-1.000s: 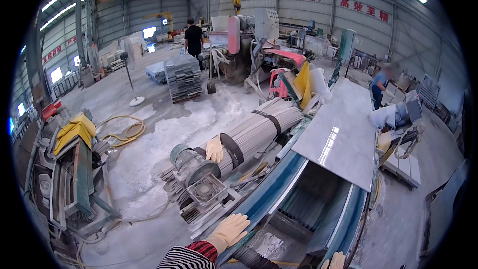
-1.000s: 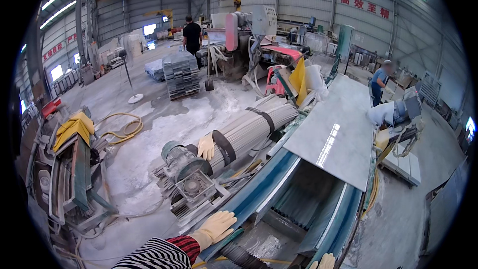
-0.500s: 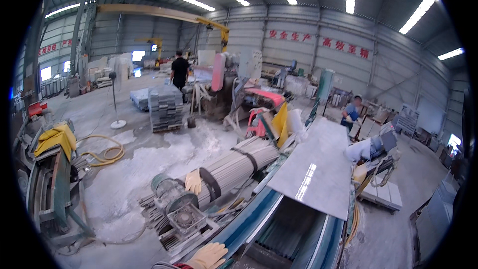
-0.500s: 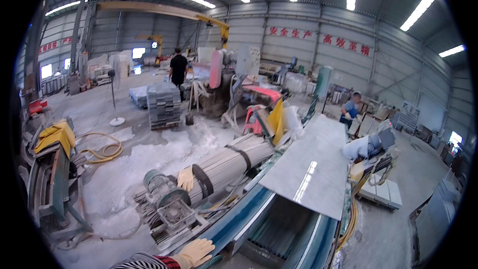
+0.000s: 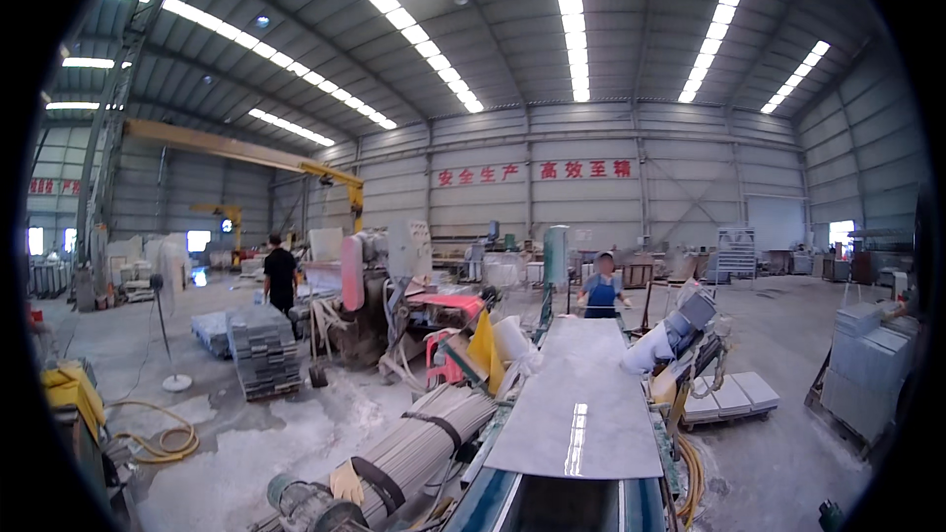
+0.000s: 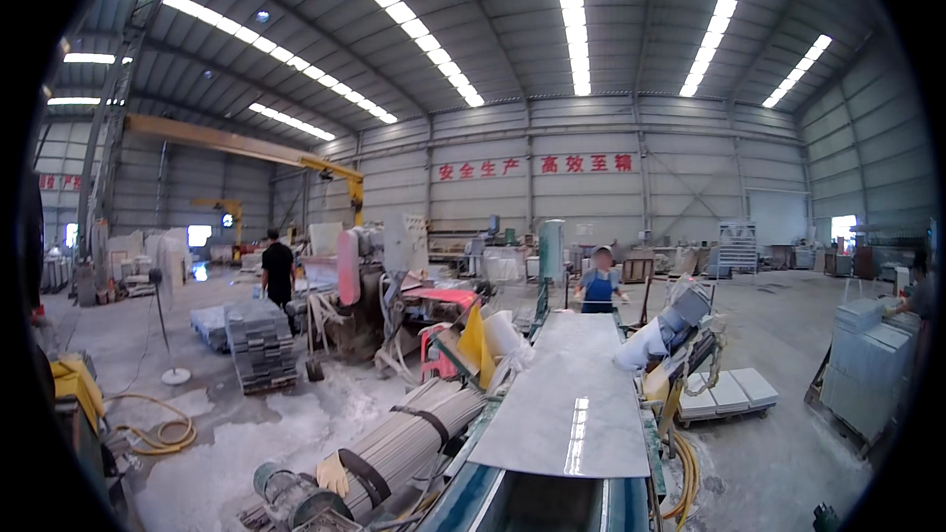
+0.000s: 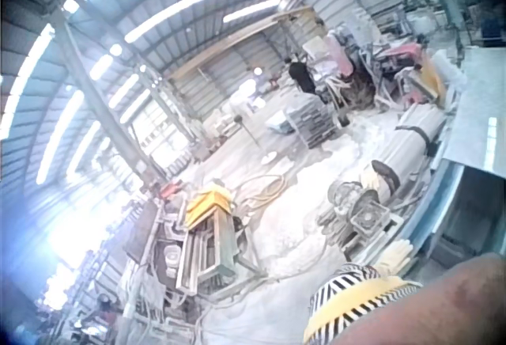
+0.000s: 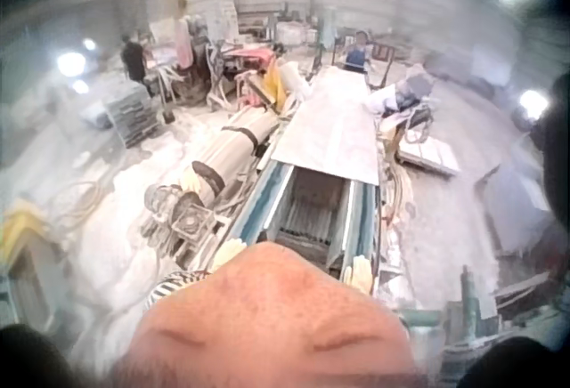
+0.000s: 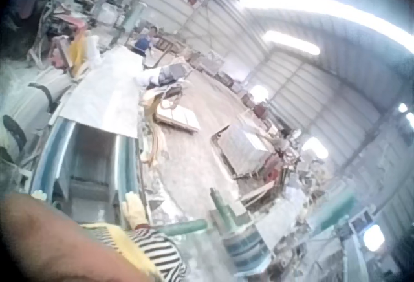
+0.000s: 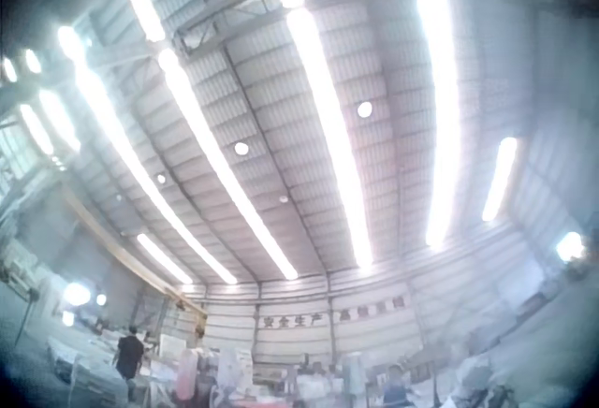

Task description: The person feeds large rectangular tiles onto a conveyor belt and guides them through a processing machine. They repeatedly pick up tiles, align them, and place them onto the belt, then retrieve them after processing and stack them nearby.

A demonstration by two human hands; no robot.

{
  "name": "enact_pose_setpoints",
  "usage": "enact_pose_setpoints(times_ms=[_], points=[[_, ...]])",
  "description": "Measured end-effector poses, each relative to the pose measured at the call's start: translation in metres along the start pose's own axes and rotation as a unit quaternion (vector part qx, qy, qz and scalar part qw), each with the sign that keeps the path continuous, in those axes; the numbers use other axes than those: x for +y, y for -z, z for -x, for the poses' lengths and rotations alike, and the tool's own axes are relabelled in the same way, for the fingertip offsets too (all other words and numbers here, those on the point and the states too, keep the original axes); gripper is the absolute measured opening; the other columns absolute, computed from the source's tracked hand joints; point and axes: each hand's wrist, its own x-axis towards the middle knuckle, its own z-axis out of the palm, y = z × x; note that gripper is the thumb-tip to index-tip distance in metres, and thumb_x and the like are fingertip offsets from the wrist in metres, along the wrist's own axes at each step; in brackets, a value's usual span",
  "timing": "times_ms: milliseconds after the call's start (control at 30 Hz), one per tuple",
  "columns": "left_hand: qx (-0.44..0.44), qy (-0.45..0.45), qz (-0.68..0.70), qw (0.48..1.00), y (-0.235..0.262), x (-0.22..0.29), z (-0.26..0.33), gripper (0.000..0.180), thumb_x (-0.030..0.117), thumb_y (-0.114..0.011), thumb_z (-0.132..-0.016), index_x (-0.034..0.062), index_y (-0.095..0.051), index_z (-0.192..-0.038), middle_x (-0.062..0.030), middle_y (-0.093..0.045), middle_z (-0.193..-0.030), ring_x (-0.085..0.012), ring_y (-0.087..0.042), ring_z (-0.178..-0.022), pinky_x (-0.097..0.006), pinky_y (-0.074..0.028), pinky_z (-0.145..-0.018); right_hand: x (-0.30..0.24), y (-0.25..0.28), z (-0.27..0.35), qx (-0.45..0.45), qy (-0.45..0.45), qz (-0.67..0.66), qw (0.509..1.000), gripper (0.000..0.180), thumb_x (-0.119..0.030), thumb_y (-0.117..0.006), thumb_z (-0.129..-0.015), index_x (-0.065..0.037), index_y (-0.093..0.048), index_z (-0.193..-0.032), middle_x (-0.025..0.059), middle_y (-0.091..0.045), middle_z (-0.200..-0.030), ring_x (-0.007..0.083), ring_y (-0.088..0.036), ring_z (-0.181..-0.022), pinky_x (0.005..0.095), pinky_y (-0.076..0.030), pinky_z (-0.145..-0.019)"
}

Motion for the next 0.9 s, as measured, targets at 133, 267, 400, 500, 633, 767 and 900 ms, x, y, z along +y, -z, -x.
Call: enact_pose_setpoints(times_ms=[133, 267, 400, 500, 633, 767, 900], points=[[0.009, 0.019, 0.013, 1.0, 0.062, 0.028, 0.023, 0.064, 0.031, -0.066, -0.109, 0.0061, -0.05, -0.165, -0.0202, -0.047, -0.171, -0.0384, -0.037, -0.163, -0.051, -0.028, -0.136, -0.046, 0.041, -0.038, -0.042, -0.038, -0.036, 0.998, 0.048, -0.024, -0.073, -0.104, 0.0, -0.065, -0.144, 0.0271, -0.069, -0.141, 0.0466, -0.064, -0.133, 0.0552, -0.05, -0.118], [0.008, -0.005, 0.023, 1.0, 0.079, 0.044, 0.008, 0.062, 0.031, -0.065, -0.109, 0.0058, -0.05, -0.164, -0.0209, -0.049, -0.169, -0.0389, -0.039, -0.162, -0.051, -0.029, -0.136, -0.014, 0.028, -0.005, -0.035, -0.002, 0.02, 0.999, 0.049, -0.026, -0.073, -0.103, -0.001, -0.065, -0.145, 0.0268, -0.068, -0.142, 0.0465, -0.063, -0.135, 0.0562, -0.049, -0.118], [0.008, 0.025, 0.019, 0.999, 0.089, 0.037, 0.028, 0.061, 0.03, -0.063, -0.11, 0.0055, -0.05, -0.164, -0.0216, -0.051, -0.167, -0.0395, -0.041, -0.16, -0.051, -0.03, -0.135, -0.022, 0.021, -0.005, -0.034, -0.01, -0.007, 0.999, 0.049, -0.026, -0.072, -0.104, 0.0, -0.065, -0.146, 0.0274, -0.067, -0.144, 0.0467, -0.062, -0.136, 0.0563, -0.048, -0.12], [-0.006, 0.005, 0.016, 1.0, 0.085, 0.044, 0.016, 0.06, 0.03, -0.062, -0.11, 0.0053, -0.051, -0.164, -0.0221, -0.052, -0.166, -0.0399, -0.042, -0.159, -0.051, -0.03, -0.134, -0.024, 0.039, -0.004, -0.035, -0.031, 0.006, 0.999, 0.049, -0.025, -0.071, -0.105, 0.001, -0.064, -0.146, 0.0279, -0.067, -0.145, 0.0468, -0.061, -0.137, 0.0565, -0.047, -0.121], [-0.022, 0.005, 0.004, 1.0, 0.077, 0.042, 0.024, 0.059, 0.029, -0.061, -0.111, 0.005, -0.051, -0.163, -0.0228, -0.054, -0.164, -0.0404, -0.044, -0.158, -0.051, -0.031, -0.134, -0.032, 0.049, -0.008, -0.039, -0.039, 0.004, 0.998, 0.05, -0.025, -0.07, -0.106, 0.002, -0.064, -0.147, 0.0285, -0.066, -0.146, 0.047, -0.06, -0.139, 0.0566, -0.046, -0.122], [0.059, -0.005, -0.016, 0.998, 0.078, 0.048, 0.048, 0.058, 0.03, -0.059, -0.112, 0.0027, -0.052, -0.162, -0.0253, -0.055, -0.163, -0.0437, -0.046, -0.156, -0.052, -0.032, -0.133, -0.037, 0.049, -0.013, -0.054, -0.038, -0.006, 0.998, 0.05, -0.025, -0.069, -0.106, 0.003, -0.063, -0.148, 0.0291, -0.065, -0.148, 0.0472, -0.059, -0.141, 0.0568, -0.044, -0.123], [0.146, -0.038, -0.015, 0.988, 0.079, 0.055, 0.064, 0.057, 0.031, -0.06, -0.111, 0.0013, -0.054, -0.16, -0.0271, -0.057, -0.16, -0.045, -0.049, -0.152, -0.054, -0.034, -0.132, -0.038, 0.044, -0.02, -0.06, -0.036, -0.01, 0.998, 0.051, -0.025, -0.068, -0.107, 0.004, -0.063, -0.148, 0.0297, -0.064, -0.15, 0.0474, -0.058, -0.142, 0.057, -0.043, -0.125]])
